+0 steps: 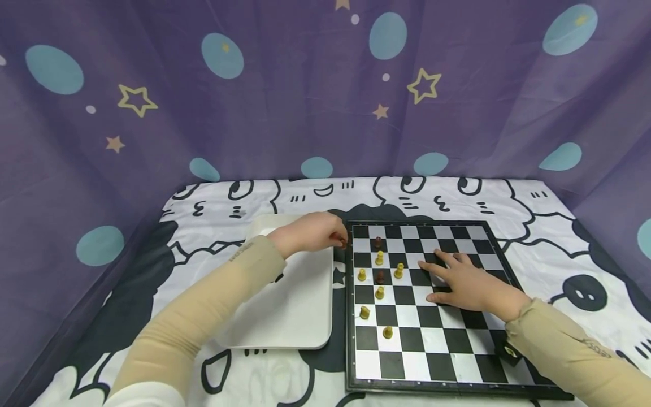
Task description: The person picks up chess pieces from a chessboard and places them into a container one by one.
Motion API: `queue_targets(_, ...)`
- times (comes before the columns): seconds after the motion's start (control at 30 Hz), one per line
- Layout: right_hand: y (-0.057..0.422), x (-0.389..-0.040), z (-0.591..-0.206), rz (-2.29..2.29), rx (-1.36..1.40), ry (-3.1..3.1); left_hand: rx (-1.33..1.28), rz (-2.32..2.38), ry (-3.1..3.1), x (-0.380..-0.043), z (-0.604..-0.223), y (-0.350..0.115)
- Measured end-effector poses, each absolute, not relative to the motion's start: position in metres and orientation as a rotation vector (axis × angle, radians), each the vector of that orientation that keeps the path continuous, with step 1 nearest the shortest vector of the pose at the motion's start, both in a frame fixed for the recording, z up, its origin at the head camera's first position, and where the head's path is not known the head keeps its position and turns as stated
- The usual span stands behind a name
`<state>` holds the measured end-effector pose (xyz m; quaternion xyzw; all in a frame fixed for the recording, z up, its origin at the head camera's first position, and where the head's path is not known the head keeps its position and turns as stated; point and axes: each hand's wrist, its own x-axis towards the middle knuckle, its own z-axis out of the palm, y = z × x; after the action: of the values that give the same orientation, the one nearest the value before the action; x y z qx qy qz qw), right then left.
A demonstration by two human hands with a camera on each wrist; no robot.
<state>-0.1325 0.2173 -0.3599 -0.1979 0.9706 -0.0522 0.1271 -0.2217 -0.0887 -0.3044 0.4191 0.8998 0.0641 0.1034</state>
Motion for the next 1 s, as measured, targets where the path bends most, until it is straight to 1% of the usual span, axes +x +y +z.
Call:
queue_targets(0.57,0.218,-0.133,-0.359,-0.175,-0.574,2.823,1.26,0.214,2.697,-0.225,-0.313,-0.122)
queue_targets(1.0,0.218,-0.133,-0.36,-0.164,-0.575,2.818,1.25,0.123,2.706,-0.221,-0.328,-0.129)
